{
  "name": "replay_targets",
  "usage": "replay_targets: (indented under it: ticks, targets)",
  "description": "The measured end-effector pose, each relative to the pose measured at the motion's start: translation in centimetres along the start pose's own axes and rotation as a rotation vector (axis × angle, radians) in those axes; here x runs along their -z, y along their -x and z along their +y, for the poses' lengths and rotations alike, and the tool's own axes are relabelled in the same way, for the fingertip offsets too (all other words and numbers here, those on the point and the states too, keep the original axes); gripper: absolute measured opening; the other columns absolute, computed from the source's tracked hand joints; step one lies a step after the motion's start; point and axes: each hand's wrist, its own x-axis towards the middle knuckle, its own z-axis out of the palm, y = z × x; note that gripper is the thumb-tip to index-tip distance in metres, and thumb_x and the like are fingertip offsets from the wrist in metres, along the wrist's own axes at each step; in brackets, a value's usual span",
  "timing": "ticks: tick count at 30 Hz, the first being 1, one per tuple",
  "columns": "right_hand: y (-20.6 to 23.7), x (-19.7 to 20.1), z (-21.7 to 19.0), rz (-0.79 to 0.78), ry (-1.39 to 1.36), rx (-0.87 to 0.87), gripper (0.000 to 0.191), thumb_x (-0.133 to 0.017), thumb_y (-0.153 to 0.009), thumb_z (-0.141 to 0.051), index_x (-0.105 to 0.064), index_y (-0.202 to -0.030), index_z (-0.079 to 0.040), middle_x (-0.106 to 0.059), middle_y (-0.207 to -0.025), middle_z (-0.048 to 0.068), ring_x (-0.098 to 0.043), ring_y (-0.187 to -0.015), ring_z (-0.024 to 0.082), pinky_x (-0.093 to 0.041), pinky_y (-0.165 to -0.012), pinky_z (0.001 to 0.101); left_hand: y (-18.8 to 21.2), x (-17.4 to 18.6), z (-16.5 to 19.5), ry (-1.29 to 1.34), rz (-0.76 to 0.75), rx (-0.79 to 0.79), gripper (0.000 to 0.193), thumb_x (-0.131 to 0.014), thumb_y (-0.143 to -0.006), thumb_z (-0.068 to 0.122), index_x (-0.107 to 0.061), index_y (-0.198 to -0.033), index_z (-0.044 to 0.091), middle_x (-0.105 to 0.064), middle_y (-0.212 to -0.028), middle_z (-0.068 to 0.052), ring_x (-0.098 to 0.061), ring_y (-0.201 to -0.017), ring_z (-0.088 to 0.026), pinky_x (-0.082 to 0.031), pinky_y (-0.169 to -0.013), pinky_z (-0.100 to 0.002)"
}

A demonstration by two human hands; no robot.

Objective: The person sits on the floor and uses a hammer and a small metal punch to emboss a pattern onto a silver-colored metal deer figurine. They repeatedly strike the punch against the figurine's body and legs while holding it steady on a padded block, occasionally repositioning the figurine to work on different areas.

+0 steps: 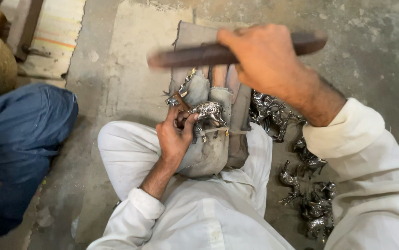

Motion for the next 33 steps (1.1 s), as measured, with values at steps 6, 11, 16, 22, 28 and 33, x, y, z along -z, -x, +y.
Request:
replay_targets:
  ticks: [6, 11, 16, 22, 28, 33]
  targets:
    - [1.0, -0.5, 0.1, -0.249, 0.034, -0.036, 0.049, -0.072, -0.075, -0.005, -0.064, -0.122, -0.012, -0.073, -0.083, 0.01, -0.073, -0.077, 0.035, -0.055, -0.063, 0.0478, -0.2, 0.8, -1.0, 0.201, 0.037, 0.049, 0.024, -0.079, -0.092, 0.004, -0.066, -0.112, 0.0, -0.077, -0.085, -0.007, -0.068, -0.071, -0.006, -0.054, -0.061, -0.023]
    - [2.4, -0.7, 1.3, -0.355, -0.215, -0.184, 0.032, -0.076, -0.08, -0.014, -0.066, -0.11, -0.014, -0.072, -0.079, 0.017, -0.069, -0.077, 0.042, -0.051, -0.069, 0.0537, -2.2, 3.1, -2.2, 0.417, 0.003, 0.061, 0.025, -0.076, -0.094, -0.002, -0.064, -0.115, -0.002, -0.072, -0.085, -0.002, -0.063, -0.076, -0.003, -0.052, -0.066, -0.02]
    - [3.6, -1.2, 1.2, -0.322, -0.401, -0.179, 0.034, -0.079, -0.079, -0.024, -0.065, -0.108, -0.012, -0.073, -0.082, 0.015, -0.069, -0.078, 0.041, -0.05, -0.068, 0.0531, -3.4, 3.2, -2.3, 0.311, -0.176, -0.053, 0.023, -0.077, -0.093, -0.001, -0.065, -0.112, -0.003, -0.075, -0.088, -0.007, -0.069, -0.083, -0.004, -0.056, -0.072, -0.021]
    - [4.6, -1.7, 0.7, -0.298, -0.35, -0.219, 0.034, -0.08, -0.081, -0.025, -0.065, -0.11, -0.013, -0.074, -0.082, 0.014, -0.07, -0.08, 0.04, -0.049, -0.069, 0.053, -3.9, 3.2, -2.3, 0.084, -0.209, -0.076, 0.023, -0.08, -0.09, 0.002, -0.067, -0.108, -0.001, -0.077, -0.084, -0.01, -0.07, -0.075, -0.005, -0.054, -0.064, -0.024]
    - [4.5, -1.4, 0.3, -0.094, -0.326, -0.194, 0.038, -0.08, -0.084, -0.018, -0.064, -0.117, -0.011, -0.072, -0.09, 0.011, -0.07, -0.082, 0.037, -0.049, -0.069, 0.0526, -3.8, 3.1, -2.1, 0.066, -0.237, -0.108, 0.025, -0.078, -0.092, -0.003, -0.069, -0.115, 0.0, -0.074, -0.083, -0.011, -0.067, -0.07, -0.011, -0.054, -0.066, -0.027]
    - [3.8, -1.1, -0.4, -0.027, -0.075, -0.051, 0.046, -0.079, -0.074, -0.011, -0.066, -0.119, -0.013, -0.07, -0.092, 0.009, -0.071, -0.086, 0.034, -0.054, -0.07, 0.047, -3.8, 3.1, -2.0, 0.059, -0.203, -0.274, 0.033, -0.076, -0.089, -0.003, -0.066, -0.12, 0.003, -0.079, -0.1, -0.011, -0.078, -0.082, -0.013, -0.059, -0.069, -0.027]
